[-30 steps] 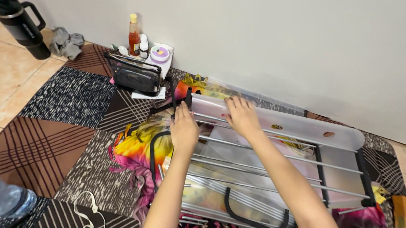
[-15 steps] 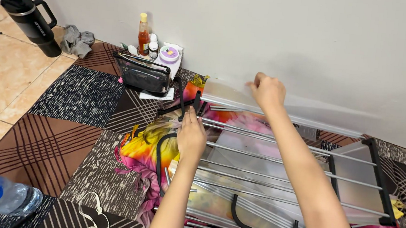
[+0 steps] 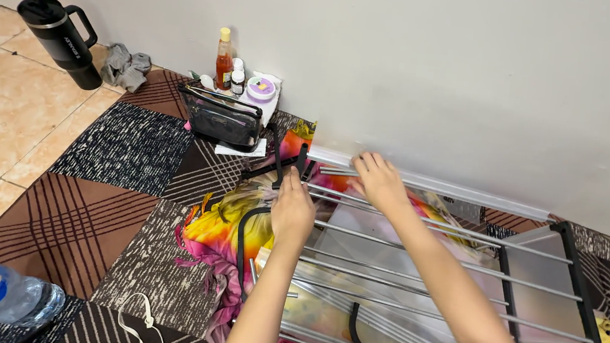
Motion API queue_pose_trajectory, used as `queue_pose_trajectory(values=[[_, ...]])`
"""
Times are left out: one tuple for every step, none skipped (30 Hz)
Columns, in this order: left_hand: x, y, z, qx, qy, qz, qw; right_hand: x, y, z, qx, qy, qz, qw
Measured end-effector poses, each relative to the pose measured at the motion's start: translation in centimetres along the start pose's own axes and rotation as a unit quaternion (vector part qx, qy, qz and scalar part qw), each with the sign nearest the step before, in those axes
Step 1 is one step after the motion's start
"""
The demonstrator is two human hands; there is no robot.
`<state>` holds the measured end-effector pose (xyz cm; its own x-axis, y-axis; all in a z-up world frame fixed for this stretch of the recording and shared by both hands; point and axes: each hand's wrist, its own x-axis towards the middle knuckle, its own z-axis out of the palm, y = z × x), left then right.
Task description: The person assembles a metal and plastic storage rack by inserting metal rods into a plastic frame and attaching black plastic feet to the base.
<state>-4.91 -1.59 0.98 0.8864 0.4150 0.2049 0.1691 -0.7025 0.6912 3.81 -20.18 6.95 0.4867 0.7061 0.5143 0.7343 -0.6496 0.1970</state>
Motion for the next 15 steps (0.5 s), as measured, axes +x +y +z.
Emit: queue_pose_trajectory(values=[[0.5, 0.1, 0.3, 0.017, 0.01, -0.009, 1.0, 0.2, 0.4, 0.8, -0.016, -0.034, 0.007, 0.999], [1.0, 0.1, 0.6, 0.034, 0.019, -0.018, 0.999, 0.4, 0.9, 1.7, -0.032, -0.067, 0.015, 0.997], [1.7, 0.1, 1.0, 0.047, -0.008, -0.047, 0.998, 0.3, 1.2, 2.6, -0.047, -0.102, 0.022, 0.993], [2.7, 0.3, 1.5, 0.06, -0.035, -0.076, 0.995, 0.2, 1.4, 3.6, -0.093, -0.109, 0.005, 0.99], [3.5, 0.3, 1.9, 0.072, -0.063, -0.103, 0.99, 0.2, 1.6, 4.6, -0.14, -0.115, -0.011, 0.983], [3.8, 0.0, 2.1, 0.054, -0.06, -0.093, 0.992, 0.2, 1.8, 5.4, -0.187, -0.121, -0.026, 0.975], [4.0, 0.0, 2.2, 0.033, -0.055, -0.081, 0.995, 0.1, 2.0, 6.0, -0.19, -0.118, -0.041, 0.974], [4.3, -0.1, 2.3, 0.013, -0.051, -0.069, 0.996, -0.2, 2.1, 6.4, -0.193, -0.116, -0.055, 0.973], [4.3, -0.1, 2.4, 0.012, -0.064, -0.077, 0.995, -0.4, 2.3, 6.7, -0.196, -0.114, -0.07, 0.971], [4.4, 0.0, 2.5, 0.011, -0.077, -0.084, 0.993, -0.3, 2.6, 6.8, -0.156, -0.114, -0.055, 0.98], [4.1, -0.1, 2.6, 0.013, -0.093, -0.096, 0.991, -0.7, 2.7, 6.8, -0.112, -0.116, -0.039, 0.986], [4.0, -0.1, 2.7, 0.012, -0.093, -0.094, 0.991, -0.9, 2.7, 6.7, -0.068, -0.118, -0.023, 0.99], [3.9, -0.3, 2.6, 0.014, -0.092, -0.093, 0.991, -1.0, 2.5, 6.6, -0.052, -0.119, -0.011, 0.991], [3.9, -0.4, 2.4, 0.016, -0.091, -0.092, 0.991, -1.0, 2.4, 6.4, -0.036, -0.121, 0.002, 0.992], [3.9, -0.4, 2.3, 0.021, -0.104, -0.098, 0.99, -0.9, 2.3, 6.3, -0.02, -0.121, 0.015, 0.992]])
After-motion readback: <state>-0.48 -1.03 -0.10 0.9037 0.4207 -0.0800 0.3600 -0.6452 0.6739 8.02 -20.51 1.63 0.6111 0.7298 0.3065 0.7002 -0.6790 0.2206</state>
